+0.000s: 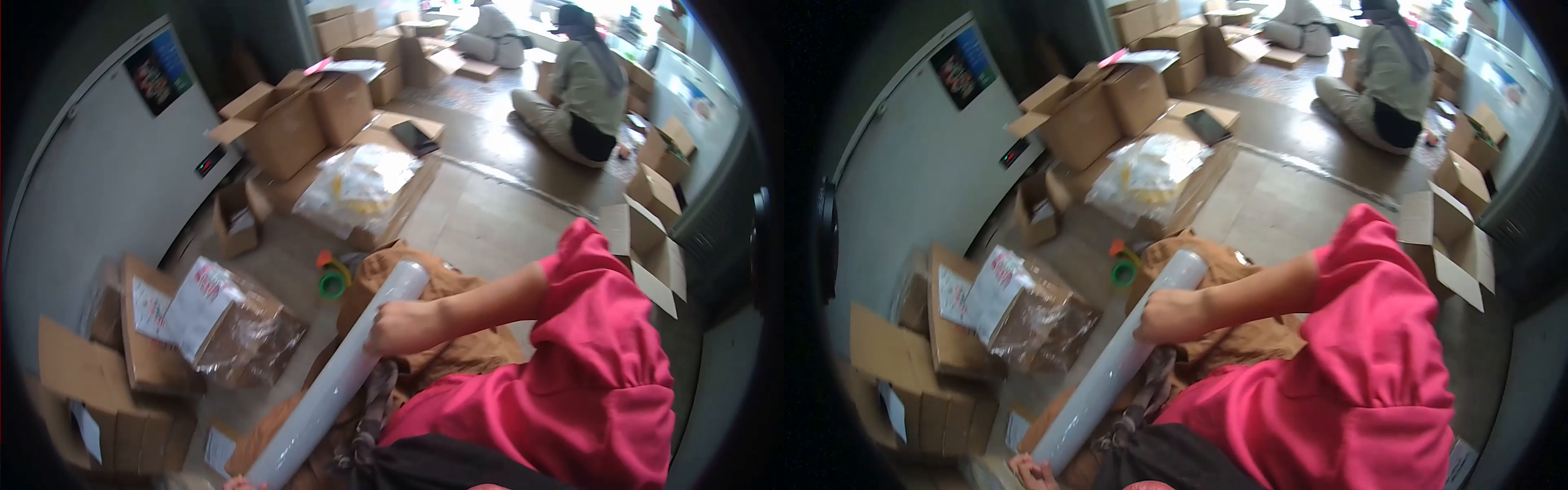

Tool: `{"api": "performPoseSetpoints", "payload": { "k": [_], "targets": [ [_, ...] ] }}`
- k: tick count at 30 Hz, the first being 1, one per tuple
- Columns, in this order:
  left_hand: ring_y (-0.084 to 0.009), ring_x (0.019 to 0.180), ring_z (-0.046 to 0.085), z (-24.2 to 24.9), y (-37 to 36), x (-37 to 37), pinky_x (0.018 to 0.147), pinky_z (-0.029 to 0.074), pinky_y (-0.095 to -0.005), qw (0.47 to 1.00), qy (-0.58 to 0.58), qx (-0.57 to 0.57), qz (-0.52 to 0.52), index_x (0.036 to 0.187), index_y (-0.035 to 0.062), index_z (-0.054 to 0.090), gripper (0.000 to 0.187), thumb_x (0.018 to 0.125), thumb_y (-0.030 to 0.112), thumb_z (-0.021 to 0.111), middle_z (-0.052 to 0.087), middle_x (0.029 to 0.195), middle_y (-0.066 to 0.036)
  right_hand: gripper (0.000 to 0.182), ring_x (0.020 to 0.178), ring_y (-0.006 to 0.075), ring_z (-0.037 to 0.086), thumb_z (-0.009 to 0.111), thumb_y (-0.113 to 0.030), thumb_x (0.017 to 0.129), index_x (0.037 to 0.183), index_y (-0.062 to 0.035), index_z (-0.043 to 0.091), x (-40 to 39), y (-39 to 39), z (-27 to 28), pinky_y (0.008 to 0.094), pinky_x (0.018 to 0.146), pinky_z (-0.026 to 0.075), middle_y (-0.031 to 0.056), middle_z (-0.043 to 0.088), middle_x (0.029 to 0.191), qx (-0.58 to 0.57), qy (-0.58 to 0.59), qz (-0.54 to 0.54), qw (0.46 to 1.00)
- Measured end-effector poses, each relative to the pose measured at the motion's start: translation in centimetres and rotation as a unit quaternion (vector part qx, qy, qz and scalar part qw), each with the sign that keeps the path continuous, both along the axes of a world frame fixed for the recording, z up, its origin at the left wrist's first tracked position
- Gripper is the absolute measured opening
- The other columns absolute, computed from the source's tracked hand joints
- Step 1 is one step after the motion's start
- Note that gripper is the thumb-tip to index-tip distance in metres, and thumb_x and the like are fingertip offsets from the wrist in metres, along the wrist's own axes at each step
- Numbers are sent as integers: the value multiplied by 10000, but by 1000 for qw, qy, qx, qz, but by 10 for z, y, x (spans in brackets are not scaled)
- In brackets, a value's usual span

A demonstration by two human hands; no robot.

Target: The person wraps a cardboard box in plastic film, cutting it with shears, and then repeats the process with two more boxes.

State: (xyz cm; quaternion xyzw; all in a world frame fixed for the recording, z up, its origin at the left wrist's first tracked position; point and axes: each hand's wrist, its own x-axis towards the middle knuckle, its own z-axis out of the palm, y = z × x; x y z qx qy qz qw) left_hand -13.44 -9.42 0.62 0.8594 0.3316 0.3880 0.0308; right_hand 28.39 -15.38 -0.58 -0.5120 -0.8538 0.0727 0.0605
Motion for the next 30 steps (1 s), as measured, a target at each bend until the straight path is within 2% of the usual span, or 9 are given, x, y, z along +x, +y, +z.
{"api": "performPoseSetpoints", "payload": {
  "k": [2, 4, 6, 10, 12, 13, 18, 28, 30],
  "targets": [
    [-247, 749, 419, -44, 14, -34, 668, 375, -337, 998, -47, -47, -14, 642, 57, 350, 446, 779, 383, 620, 397, 777, -111, 396, 754, 218, 578, 652, -274, 657, 1003, -108, 555, 11, -4, 10, 341, 670, 437, 71, 581, 778, 27, -2, -54, 998],
    [-215, 695, 386, -47, 14, -41, 621, 355, -304, 999, -12, -44, 8, 656, 63, 376, 419, 765, 369, 641, 403, 771, -92, 483, 920, 227, 503, 661, -279, 655, 1087, -136, 499, 16, -7, 33, 352, 736, 412, 78, 519, 935, 129, -8, -41, 991],
    [-249, 728, 433, -42, 7, -40, 609, 363, -344, 993, -22, -105, 41, 660, 71, 409, 398, 745, 375, 652, 434, 751, -102, 499, 1018, 238, 411, 674, -284, 641, 1092, -154, 506, 20, -1, 20, 357, 782, 381, 66, 443, 1029, 67, -11, -38, 997],
    [-250, 712, 433, -27, 5, -30, 614, 361, -347, 995, 26, -92, 36, 631, 72, 409, 385, 734, 347, 658, 448, 750, -100, 378, 870, 257, 534, 681, -197, 672, 1021, -102, 572, 46, 15, 43, 369, 760, 424, 98, 533, 893, 60, 140, -43, 987],
    [-263, 697, 447, -21, 4, -28, 614, 368, -352, 994, 54, -81, 40, 601, 68, 412, 360, 709, 287, 676, 468, 735, -96, 195, 837, 205, 559, 614, -101, 737, 922, -47, 581, 45, 3, 106, 306, 708, 444, 38, 569, 846, 279, 300, -216, 886],
    [-265, 700, 455, -16, 4, -23, 615, 374, -352, 993, 55, -92, 44, 605, 68, 421, 329, 687, 243, 687, 480, 737, -95, 261, 892, 208, 571, 621, -113, 740, 984, -42, 563, 87, 5, 112, 302, 754, 448, 128, 577, 955, 444, 355, -135, 812],
    [-255, 696, 474, 4, 3, -9, 605, 395, -340, 992, 58, -108, 44, 614, 64, 451, 239, 623, 93, 688, 516, 750, -85, 218, 816, 197, 568, 583, -115, 780, 983, -37, 570, 41, -29, 224, 297, 675, 464, 120, 578, 903, 478, 324, 199, 792],
    [-246, 707, 524, 37, 6, -3, 630, 423, -311, 993, 70, -89, -20, 681, 72, 531, 178, 676, 183, 670, 548, 771, -69, 189, 759, 200, 562, 590, -129, 781, 944, -33, 577, 30, -45, 231, 293, 638, 463, 114, 576, 859, 424, 371, 265, 782],
    [-209, 758, 541, 112, 8, -12, 658, 435, -325, 992, 24, 119, 19, 734, 122, 576, 177, 702, 277, 656, 562, 840, -56, 184, 748, 201, 561, 591, -131, 782, 936, -32, 579, 31, -48, 231, 292, 631, 463, 113, 575, 850, 412, 379, 271, 783]
  ]
}}
